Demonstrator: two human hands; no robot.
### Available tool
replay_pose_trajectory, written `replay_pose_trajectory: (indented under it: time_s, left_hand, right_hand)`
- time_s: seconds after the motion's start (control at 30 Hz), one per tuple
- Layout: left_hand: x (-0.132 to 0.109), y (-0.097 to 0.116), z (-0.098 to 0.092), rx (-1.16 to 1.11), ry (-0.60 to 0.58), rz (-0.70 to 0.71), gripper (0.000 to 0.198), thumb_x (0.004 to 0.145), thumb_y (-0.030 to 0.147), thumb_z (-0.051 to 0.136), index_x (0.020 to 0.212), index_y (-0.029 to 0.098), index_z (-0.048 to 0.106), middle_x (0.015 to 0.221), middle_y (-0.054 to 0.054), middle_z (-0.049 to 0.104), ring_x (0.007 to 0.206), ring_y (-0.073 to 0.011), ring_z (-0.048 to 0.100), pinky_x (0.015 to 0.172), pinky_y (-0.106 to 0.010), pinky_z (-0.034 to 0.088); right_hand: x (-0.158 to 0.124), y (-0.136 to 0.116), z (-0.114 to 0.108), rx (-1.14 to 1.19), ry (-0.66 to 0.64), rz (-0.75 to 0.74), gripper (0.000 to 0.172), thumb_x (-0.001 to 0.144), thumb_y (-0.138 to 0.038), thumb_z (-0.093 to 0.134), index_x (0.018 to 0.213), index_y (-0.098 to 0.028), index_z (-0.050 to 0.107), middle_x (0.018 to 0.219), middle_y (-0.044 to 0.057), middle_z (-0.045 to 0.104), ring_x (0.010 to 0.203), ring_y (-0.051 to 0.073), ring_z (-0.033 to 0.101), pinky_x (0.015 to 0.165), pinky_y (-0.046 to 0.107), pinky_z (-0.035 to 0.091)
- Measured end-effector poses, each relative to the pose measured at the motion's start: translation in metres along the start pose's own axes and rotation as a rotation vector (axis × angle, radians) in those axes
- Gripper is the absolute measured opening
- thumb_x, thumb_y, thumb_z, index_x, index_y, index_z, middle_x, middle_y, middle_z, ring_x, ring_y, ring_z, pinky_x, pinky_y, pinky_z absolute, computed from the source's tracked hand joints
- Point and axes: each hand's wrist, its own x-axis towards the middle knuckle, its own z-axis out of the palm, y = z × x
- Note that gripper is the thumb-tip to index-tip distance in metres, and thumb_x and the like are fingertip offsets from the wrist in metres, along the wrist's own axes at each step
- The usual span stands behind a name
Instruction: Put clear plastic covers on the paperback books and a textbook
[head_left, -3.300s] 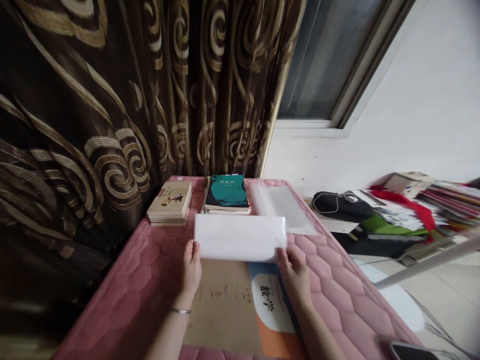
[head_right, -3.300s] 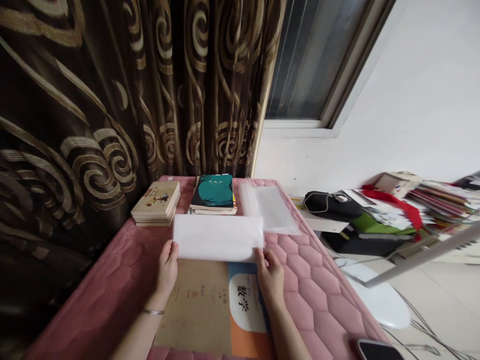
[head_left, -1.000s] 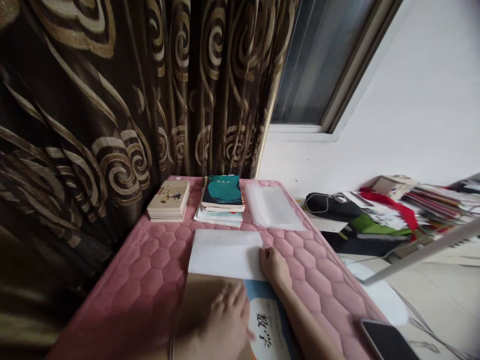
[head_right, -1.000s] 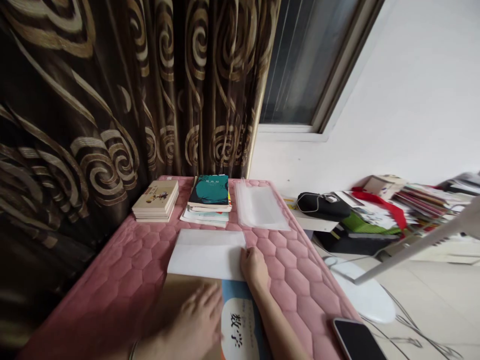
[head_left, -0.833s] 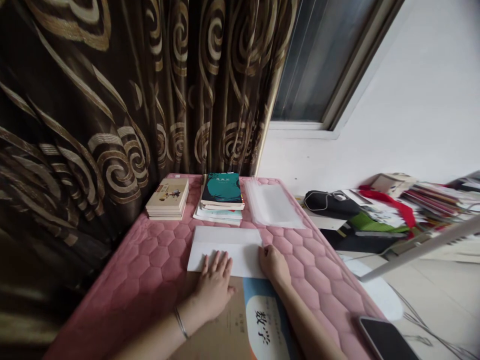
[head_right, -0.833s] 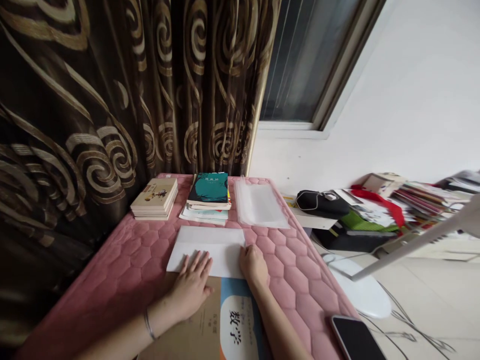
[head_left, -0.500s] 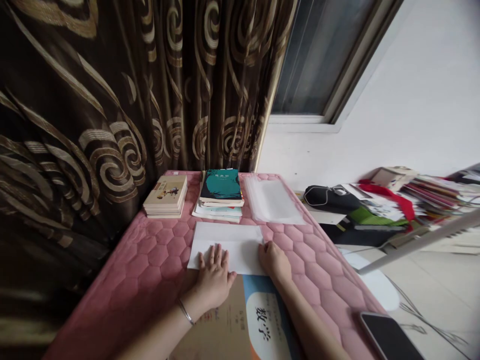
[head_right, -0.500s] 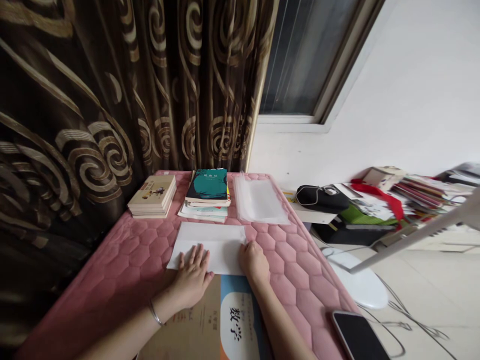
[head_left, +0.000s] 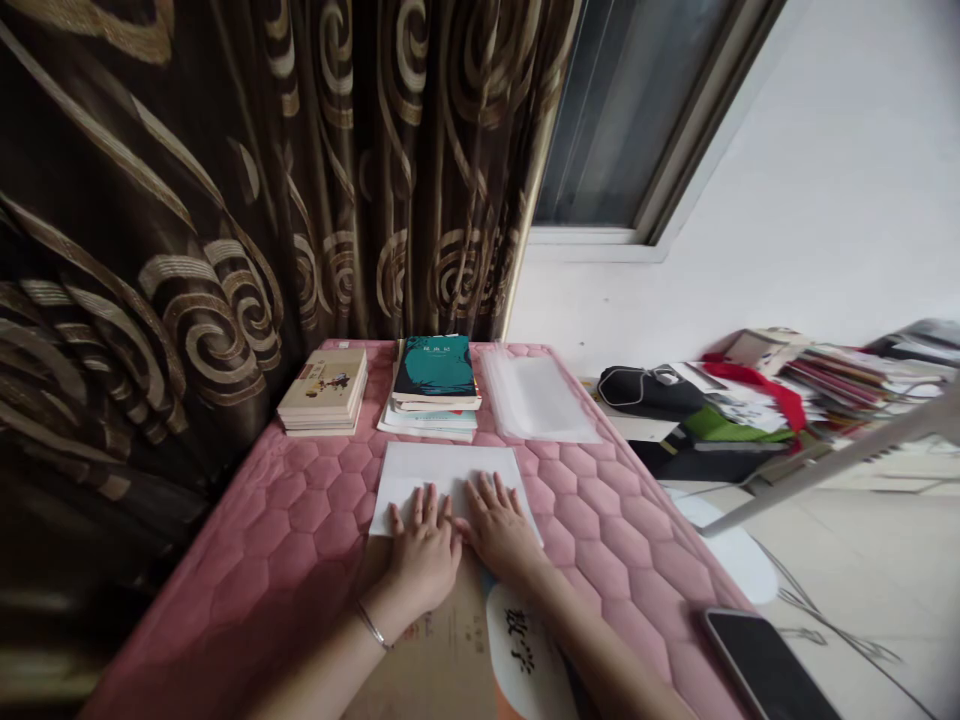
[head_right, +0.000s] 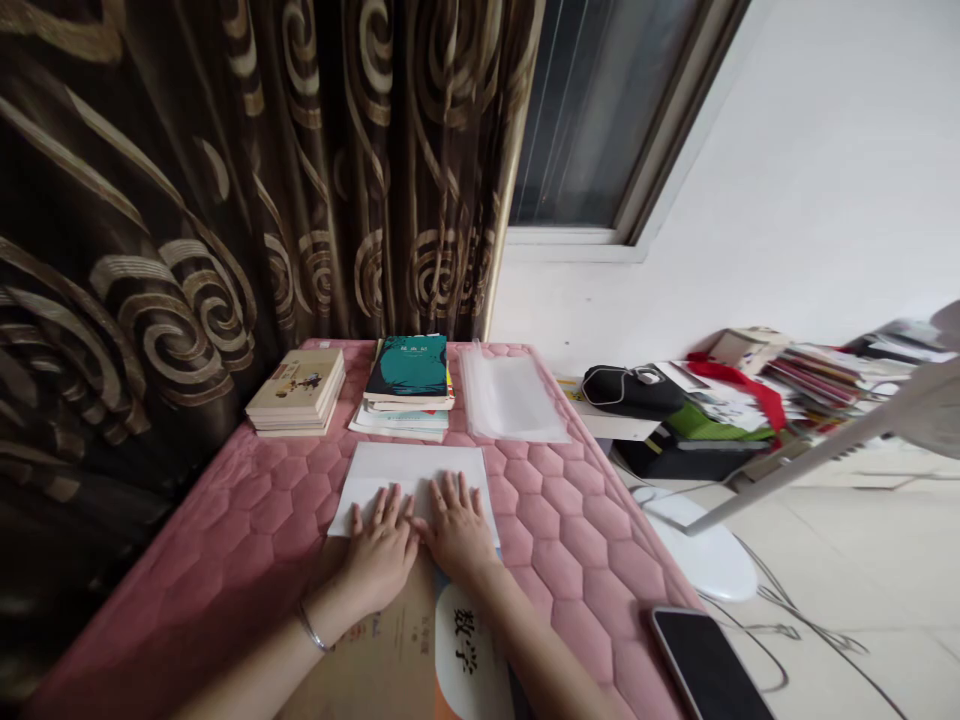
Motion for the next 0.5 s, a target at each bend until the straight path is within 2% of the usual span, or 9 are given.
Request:
replay_pose_trajectory:
  time_s: [0.13,0.23,0.33,0.43,0.47,0.5]
  left_hand:
    - [0.002,-0.006,0.005,0.008,0.011,-0.047,0.054,0.096,0.037,0.030,0.144,0.015,0.038,0.153,-0.016,0.030,0.142,-0.0311,0.026,0.110,-0.061,0.025]
    - [-0.001,-0.023,0.007,0.016,0.054,-0.040,0.055,0.095,0.037,0.033,0.142,0.009,0.040,0.151,-0.018,0.033,0.140,-0.0290,0.029,0.112,-0.049,0.029]
    - [-0.001,-0.034,-0.001,0.032,0.085,-0.081,0.046,0.094,0.027,0.038,0.133,0.005,0.050,0.140,-0.021,0.047,0.128,-0.0277,0.046,0.103,-0.040,0.041]
    - [0.016,-0.029,-0.016,0.089,0.075,-0.183,0.033,0.089,0.012,0.040,0.107,0.004,0.066,0.111,-0.021,0.062,0.103,-0.0269,0.059,0.088,-0.038,0.048]
    - [0.026,-0.025,-0.020,0.102,0.084,-0.160,0.032,0.088,0.009,0.040,0.101,0.005,0.068,0.107,-0.020,0.062,0.101,-0.0263,0.060,0.088,-0.039,0.047]
    - [0.037,-0.022,-0.022,0.099,0.102,-0.101,0.033,0.088,0.008,0.039,0.104,0.006,0.067,0.108,-0.019,0.062,0.103,-0.0258,0.059,0.093,-0.040,0.045]
  right_hand:
    - [-0.001,0.012,0.006,-0.009,-0.022,0.069,0.069,0.094,-0.056,0.030,0.146,-0.010,0.035,0.153,0.018,0.025,0.142,0.031,0.023,0.114,0.050,0.022]
    - [-0.003,0.020,0.009,-0.012,-0.002,0.054,0.067,0.095,-0.055,0.030,0.146,-0.011,0.035,0.153,0.016,0.024,0.142,0.029,0.024,0.114,0.047,0.023]
    - [-0.004,0.023,0.014,-0.006,0.013,0.043,0.067,0.095,-0.055,0.029,0.145,-0.011,0.036,0.153,0.016,0.023,0.142,0.029,0.023,0.115,0.047,0.024]
    - [-0.002,0.022,0.018,0.000,0.025,0.035,0.066,0.095,-0.053,0.029,0.145,-0.010,0.037,0.153,0.016,0.025,0.142,0.028,0.023,0.115,0.048,0.023]
    - [-0.002,0.022,0.018,0.000,0.026,0.036,0.066,0.095,-0.053,0.029,0.145,-0.010,0.036,0.153,0.016,0.025,0.142,0.028,0.023,0.115,0.048,0.023]
    - [-0.001,0.022,0.018,-0.002,0.022,0.041,0.067,0.095,-0.054,0.029,0.145,-0.010,0.036,0.153,0.016,0.025,0.142,0.028,0.023,0.115,0.048,0.023]
